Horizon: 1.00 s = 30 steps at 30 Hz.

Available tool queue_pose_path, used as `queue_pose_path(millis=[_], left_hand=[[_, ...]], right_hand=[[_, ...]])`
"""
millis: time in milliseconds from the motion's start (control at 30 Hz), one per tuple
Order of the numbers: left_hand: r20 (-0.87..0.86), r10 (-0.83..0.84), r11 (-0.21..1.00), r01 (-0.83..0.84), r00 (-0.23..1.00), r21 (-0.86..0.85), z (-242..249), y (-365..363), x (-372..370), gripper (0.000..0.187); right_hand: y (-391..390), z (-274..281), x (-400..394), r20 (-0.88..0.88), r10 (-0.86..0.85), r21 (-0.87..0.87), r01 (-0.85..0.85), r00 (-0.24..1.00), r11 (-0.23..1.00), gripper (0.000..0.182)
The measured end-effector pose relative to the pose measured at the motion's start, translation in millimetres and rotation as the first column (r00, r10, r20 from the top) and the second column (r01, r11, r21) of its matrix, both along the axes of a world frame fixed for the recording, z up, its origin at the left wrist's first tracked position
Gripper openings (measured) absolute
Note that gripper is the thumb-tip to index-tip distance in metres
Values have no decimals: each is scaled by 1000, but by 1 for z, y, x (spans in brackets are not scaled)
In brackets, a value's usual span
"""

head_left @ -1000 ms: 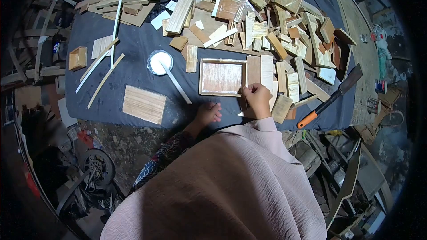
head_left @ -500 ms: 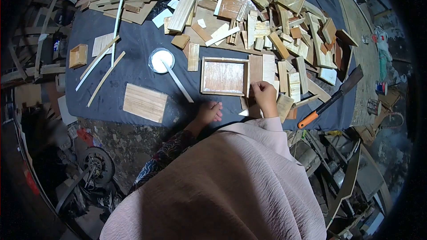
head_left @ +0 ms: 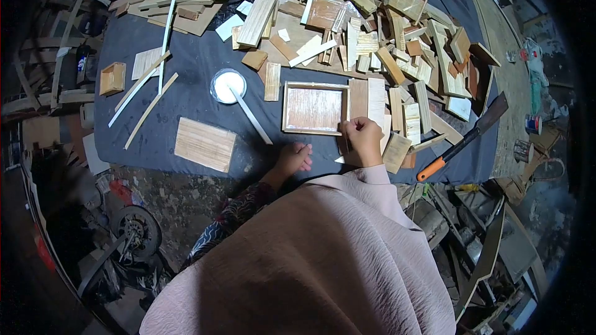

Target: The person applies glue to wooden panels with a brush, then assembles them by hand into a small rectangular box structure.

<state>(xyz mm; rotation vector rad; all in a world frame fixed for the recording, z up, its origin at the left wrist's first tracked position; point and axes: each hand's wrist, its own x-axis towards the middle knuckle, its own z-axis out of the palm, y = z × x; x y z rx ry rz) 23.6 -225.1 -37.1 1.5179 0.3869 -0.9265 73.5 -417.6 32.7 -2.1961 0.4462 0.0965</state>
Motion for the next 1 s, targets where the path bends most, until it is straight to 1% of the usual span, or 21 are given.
queue_pose_path(millis=[133,333,400,433,467,533,567,600,633,667,700,733,767,800,867,900,933,1000], left_hand=[[-4,-1,1000,1,1000,23,1,-1,-1,34],[-9,-33,999,33,999,11,4,0,1,33],[-4,-28,1000,28,1000,11,4,0,1,31],[3,-24,1000,24,1000,13,6,0,1,29],[6,-36,999,36,999,16,2,2,-2,29],[-26,131,970,-134,991,-205,-2,3,-6,25],[-16,112,973,-113,994,-203,-3,2,-9,25],[172,83,994,-68,982,-91,7,-2,-10,22],[352,30,999,-41,936,25,16,-6,-9,18],[360,8,999,-19,933,28,22,-11,-5,18],[676,-80,981,-64,732,185,28,-16,-1,16],[879,-207,939,-164,429,302,40,-20,3,13],[784,-237,932,-93,573,349,54,-22,7,14],[788,-251,931,-82,563,355,61,-25,13,14],[879,-378,884,-169,290,436,69,-34,24,15],[822,-429,853,-132,374,505,72,-37,25,19],[822,-442,852,-119,359,510,73,-39,26,19],[729,-571,765,-78,378,639,75,-43,31,20]], right_hand=[[2,2,0,11,-5,9,5,1000,1000,21],[4,1,1,28,-11,4,11,1000,1000,21],[1,-5,1,14,22,9,-22,1000,1000,20],[-2,-9,0,14,12,11,-12,1000,1000,20],[-7,-12,0,40,-34,0,34,999,999,19],[-14,-8,-3,77,-98,-4,99,992,995,19],[-19,-3,-8,82,-116,28,114,990,993,18],[-23,1,-13,88,-137,58,132,987,989,17],[-29,-3,-19,75,-105,79,100,992,992,17],[-30,-5,-26,83,-128,83,121,988,989,17],[-30,-8,-34,44,-94,64,91,995,994,17],[-29,-13,-42,3,-58,48,58,998,997,16],[-26,-24,-50,46,-17,-2,17,999,1000,15],[-20,-14,-53,12,33,-17,-33,999,999,19],[-9,-21,-59,4,88,-177,-86,996,980,25],[-4,-21,-60,-46,108,-236,-116,993,965,29],[1,-22,-60,-70,116,-288,-131,991,949,25],[6,-32,-61,-65,92,-328,-109,994,938,22]])
